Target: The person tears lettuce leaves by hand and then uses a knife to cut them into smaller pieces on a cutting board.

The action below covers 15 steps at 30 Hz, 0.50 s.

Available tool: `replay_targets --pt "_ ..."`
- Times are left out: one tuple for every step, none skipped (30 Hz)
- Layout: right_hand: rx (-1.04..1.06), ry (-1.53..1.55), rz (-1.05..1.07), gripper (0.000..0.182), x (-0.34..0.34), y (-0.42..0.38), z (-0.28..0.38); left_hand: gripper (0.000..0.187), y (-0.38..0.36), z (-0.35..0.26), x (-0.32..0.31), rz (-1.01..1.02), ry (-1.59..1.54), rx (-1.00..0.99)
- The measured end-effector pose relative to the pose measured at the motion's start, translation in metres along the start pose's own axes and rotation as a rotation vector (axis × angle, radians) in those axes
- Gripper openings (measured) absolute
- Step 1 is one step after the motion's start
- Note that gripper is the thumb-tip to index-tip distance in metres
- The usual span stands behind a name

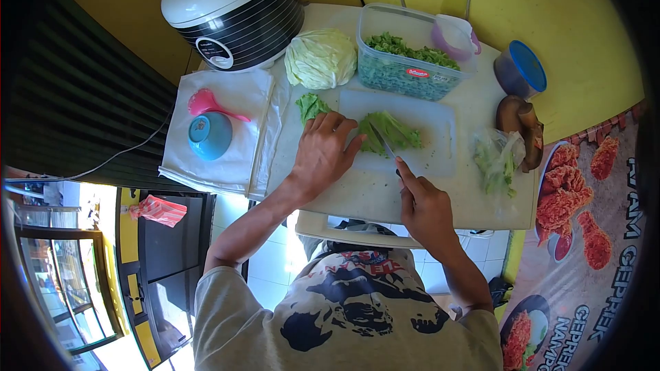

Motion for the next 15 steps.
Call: replay_targets --pt "0.009 -0.016 -0.002 0.055 -0.003 0.003 0.002 0.020 0.000 0.000 -0.003 0.006 0.006 0.004" --pt "0.009 -0.024 0.006 0.056 -0.005 0.006 0.003 0.019 0.001 0.000 -0.005 -0.010 0.015 -0.002" --pt "0.010 -0.031 0.017 0.056 -0.008 0.009 0.004 0.018 0.000 0.000 -0.007 -0.025 0.024 -0.005" --pt "0.010 -0.039 0.029 0.056 -0.010 0.010 0.006 0.017 0.000 0.000 -0.007 -0.040 0.033 -0.007" --pt "0.013 -0.043 0.029 0.057 -0.012 0.011 0.007 0.017 0.000 0.001 -0.007 -0.037 0.031 0.001" --pt "0.015 -0.048 0.030 0.057 -0.013 0.012 0.008 0.017 0.000 0.002 -0.007 -0.032 0.028 0.011" --pt "0.015 -0.053 0.032 0.058 -0.015 0.012 0.009 0.017 -0.001 0.003 -0.007 -0.026 0.023 0.021" --pt "0.012 -0.065 0.042 0.058 -0.017 0.013 0.009 0.017 -0.002 0.003 -0.007 -0.026 0.025 0.021" --pt "0.009 -0.078 0.051 0.058 -0.020 0.014 0.009 0.017 -0.002 0.003 -0.007 -0.026 0.026 0.021" --pt "0.004 -0.091 0.060 0.059 -0.022 0.016 0.009 0.017 -0.001 0.003 -0.007 -0.024 0.026 0.019" --pt "0.015 -0.080 0.056 0.059 -0.024 0.020 0.010 0.017 -0.001 0.004 -0.008 -0.023 0.032 0.022" --pt "0.022 -0.070 0.053 0.060 -0.026 0.024 0.011 0.017 -0.001 0.004 -0.008 -0.020 0.034 0.023" --pt "0.027 -0.062 0.049 0.060 -0.026 0.025 0.010 0.017 -0.001 0.004 -0.009 -0.017 0.035 0.023" --pt "0.025 -0.079 0.060 0.061 -0.025 0.021 0.009 0.017 -0.001 0.002 -0.010 -0.018 0.022 0.021" --pt "0.029 -0.093 0.070 0.061 -0.021 0.016 0.008 0.017 0.000 0.001 -0.008 -0.020 0.016 0.020"
Point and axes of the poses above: each hand's wrist, its own y-axis towards the middle knuckle, its own x-axis out of the back of the hand, z = x × y, the point moved 7 cm from there along y, towards the middle knuckle, and after that the axes turned 14 degrees about -x, right-handed, at the moved point
